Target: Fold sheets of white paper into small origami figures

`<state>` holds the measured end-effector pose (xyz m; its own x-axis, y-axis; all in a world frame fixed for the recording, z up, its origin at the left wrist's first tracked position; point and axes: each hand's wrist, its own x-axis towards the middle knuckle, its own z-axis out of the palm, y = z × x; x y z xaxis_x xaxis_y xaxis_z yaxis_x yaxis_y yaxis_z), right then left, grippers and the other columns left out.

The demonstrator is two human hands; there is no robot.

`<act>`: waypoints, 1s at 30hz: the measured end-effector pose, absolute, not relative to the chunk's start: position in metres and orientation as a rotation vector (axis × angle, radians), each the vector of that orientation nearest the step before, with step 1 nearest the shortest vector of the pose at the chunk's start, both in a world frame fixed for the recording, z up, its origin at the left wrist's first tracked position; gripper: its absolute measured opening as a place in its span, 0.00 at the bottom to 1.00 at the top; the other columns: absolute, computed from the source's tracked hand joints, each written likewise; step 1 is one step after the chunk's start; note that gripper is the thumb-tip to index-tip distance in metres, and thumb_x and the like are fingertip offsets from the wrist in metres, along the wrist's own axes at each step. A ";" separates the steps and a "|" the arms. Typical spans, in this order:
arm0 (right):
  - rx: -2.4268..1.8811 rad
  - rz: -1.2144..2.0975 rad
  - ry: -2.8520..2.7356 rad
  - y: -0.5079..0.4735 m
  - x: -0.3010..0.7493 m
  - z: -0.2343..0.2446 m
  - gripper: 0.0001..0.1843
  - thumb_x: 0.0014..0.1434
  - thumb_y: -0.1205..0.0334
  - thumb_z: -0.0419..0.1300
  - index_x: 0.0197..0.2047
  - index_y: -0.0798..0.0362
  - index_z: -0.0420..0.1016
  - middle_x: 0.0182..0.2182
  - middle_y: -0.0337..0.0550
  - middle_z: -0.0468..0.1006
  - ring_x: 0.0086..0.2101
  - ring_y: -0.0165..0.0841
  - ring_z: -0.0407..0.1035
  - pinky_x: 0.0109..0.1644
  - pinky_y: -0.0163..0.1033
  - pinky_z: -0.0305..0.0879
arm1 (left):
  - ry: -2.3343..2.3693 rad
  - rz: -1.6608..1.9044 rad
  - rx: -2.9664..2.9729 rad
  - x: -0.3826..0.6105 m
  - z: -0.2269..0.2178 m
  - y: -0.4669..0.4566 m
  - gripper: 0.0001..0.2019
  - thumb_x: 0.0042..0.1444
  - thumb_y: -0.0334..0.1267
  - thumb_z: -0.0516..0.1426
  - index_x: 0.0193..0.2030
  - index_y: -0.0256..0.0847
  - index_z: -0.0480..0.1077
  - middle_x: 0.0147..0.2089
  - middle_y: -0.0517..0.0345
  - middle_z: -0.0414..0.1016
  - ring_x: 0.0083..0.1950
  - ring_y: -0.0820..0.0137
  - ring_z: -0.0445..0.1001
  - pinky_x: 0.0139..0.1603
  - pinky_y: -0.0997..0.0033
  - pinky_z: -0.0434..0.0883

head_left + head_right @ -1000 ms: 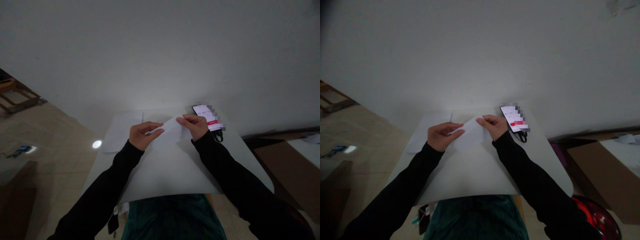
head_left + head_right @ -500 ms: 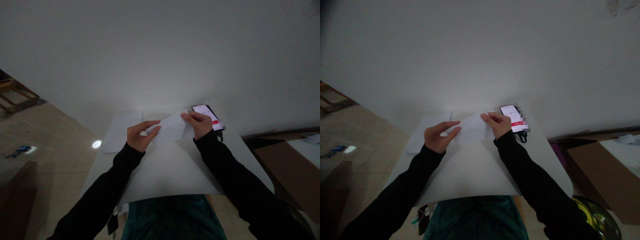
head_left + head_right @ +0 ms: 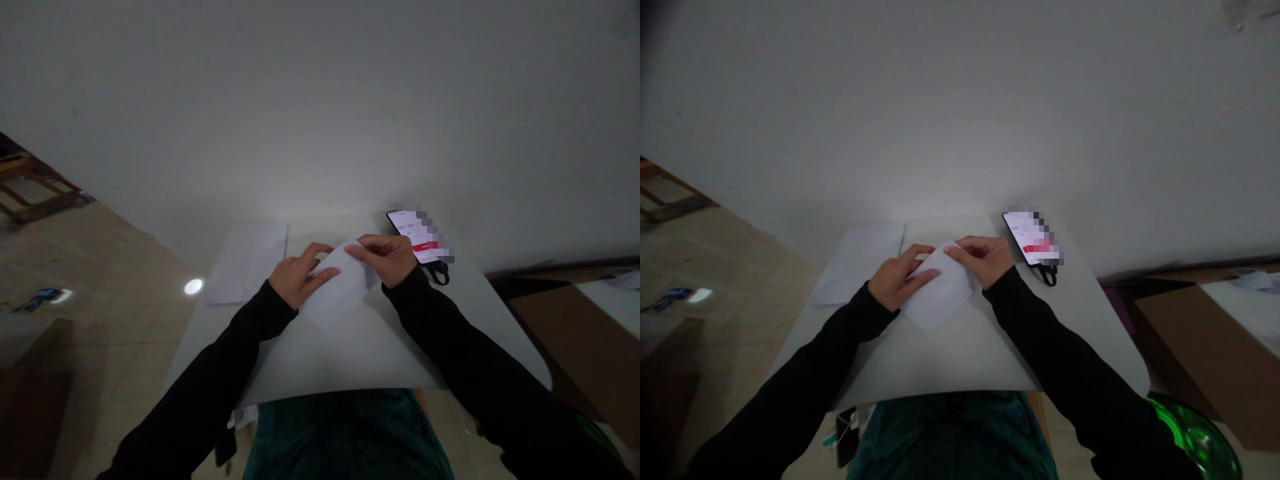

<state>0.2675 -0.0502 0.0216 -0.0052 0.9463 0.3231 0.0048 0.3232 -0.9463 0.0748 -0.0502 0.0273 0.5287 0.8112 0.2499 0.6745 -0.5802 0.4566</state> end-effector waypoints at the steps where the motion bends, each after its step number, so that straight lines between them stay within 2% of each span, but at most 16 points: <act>1: -0.955 0.958 -1.370 -0.051 0.268 0.022 0.08 0.46 0.57 0.66 0.26 0.52 0.79 0.23 0.38 0.78 0.23 0.27 0.69 0.27 0.34 0.64 | 1.206 0.649 2.503 0.075 0.027 -0.050 0.17 0.61 0.51 0.48 0.46 0.39 0.64 0.29 0.59 0.74 0.27 0.71 0.72 0.29 0.74 0.65; 4: -0.928 0.944 -1.427 -0.053 0.268 0.025 0.07 0.47 0.58 0.66 0.26 0.52 0.79 0.25 0.38 0.79 0.25 0.27 0.70 0.28 0.34 0.65 | 1.114 0.683 2.618 0.076 0.025 -0.050 0.16 0.63 0.47 0.45 0.34 0.38 0.64 0.28 0.57 0.70 0.30 0.70 0.72 0.32 0.73 0.65; 8: -0.946 0.903 -1.325 -0.050 0.267 0.025 0.08 0.45 0.58 0.67 0.28 0.52 0.79 0.26 0.39 0.79 0.26 0.29 0.71 0.31 0.36 0.68 | 1.143 0.669 2.604 0.078 0.020 -0.051 0.14 0.64 0.45 0.44 0.35 0.39 0.63 0.20 0.64 0.62 0.22 0.72 0.68 0.24 0.74 0.59; 12: -0.948 1.057 -0.978 -0.046 0.256 0.010 0.25 0.37 0.57 0.71 0.41 0.50 0.76 0.31 0.41 0.81 0.31 0.31 0.74 0.39 0.41 0.71 | 1.388 1.049 2.447 0.078 0.016 -0.050 0.12 0.63 0.43 0.47 0.31 0.40 0.62 0.18 0.67 0.57 0.18 0.75 0.62 0.22 0.76 0.55; 15: -0.897 1.343 -0.875 -0.053 0.239 -0.005 0.24 0.36 0.55 0.71 0.39 0.53 0.76 0.35 0.44 0.81 0.33 0.34 0.75 0.42 0.44 0.72 | 1.533 1.304 2.321 0.080 0.013 -0.051 0.12 0.63 0.41 0.48 0.30 0.40 0.61 0.18 0.67 0.56 0.17 0.76 0.59 0.21 0.76 0.54; 17: -0.961 1.376 -0.924 -0.060 0.229 -0.012 0.23 0.35 0.56 0.72 0.36 0.55 0.78 0.36 0.47 0.81 0.33 0.36 0.75 0.43 0.46 0.72 | 1.543 1.368 2.327 0.082 0.010 -0.052 0.11 0.62 0.41 0.49 0.30 0.40 0.62 0.19 0.66 0.58 0.17 0.77 0.59 0.21 0.76 0.54; 22: -1.025 1.297 -0.928 -0.066 0.225 -0.015 0.19 0.36 0.50 0.71 0.29 0.55 0.79 0.30 0.44 0.82 0.28 0.35 0.73 0.35 0.43 0.71 | 1.561 1.406 2.395 0.086 0.010 -0.054 0.10 0.63 0.40 0.48 0.32 0.39 0.63 0.19 0.66 0.59 0.17 0.78 0.58 0.21 0.76 0.53; 25: -1.029 1.290 -0.930 -0.061 0.231 -0.016 0.19 0.39 0.46 0.68 0.25 0.55 0.77 0.22 0.40 0.79 0.22 0.31 0.69 0.27 0.38 0.66 | 1.601 1.425 2.378 0.087 0.012 -0.054 0.11 0.63 0.40 0.48 0.31 0.39 0.63 0.19 0.66 0.58 0.17 0.79 0.57 0.21 0.76 0.52; 30: -0.966 1.264 -0.892 -0.056 0.232 -0.018 0.20 0.44 0.44 0.65 0.28 0.55 0.74 0.19 0.35 0.73 0.18 0.26 0.62 0.22 0.34 0.59 | 1.648 1.467 2.371 0.090 0.010 -0.055 0.12 0.63 0.40 0.48 0.32 0.39 0.65 0.20 0.65 0.60 0.17 0.79 0.58 0.20 0.76 0.52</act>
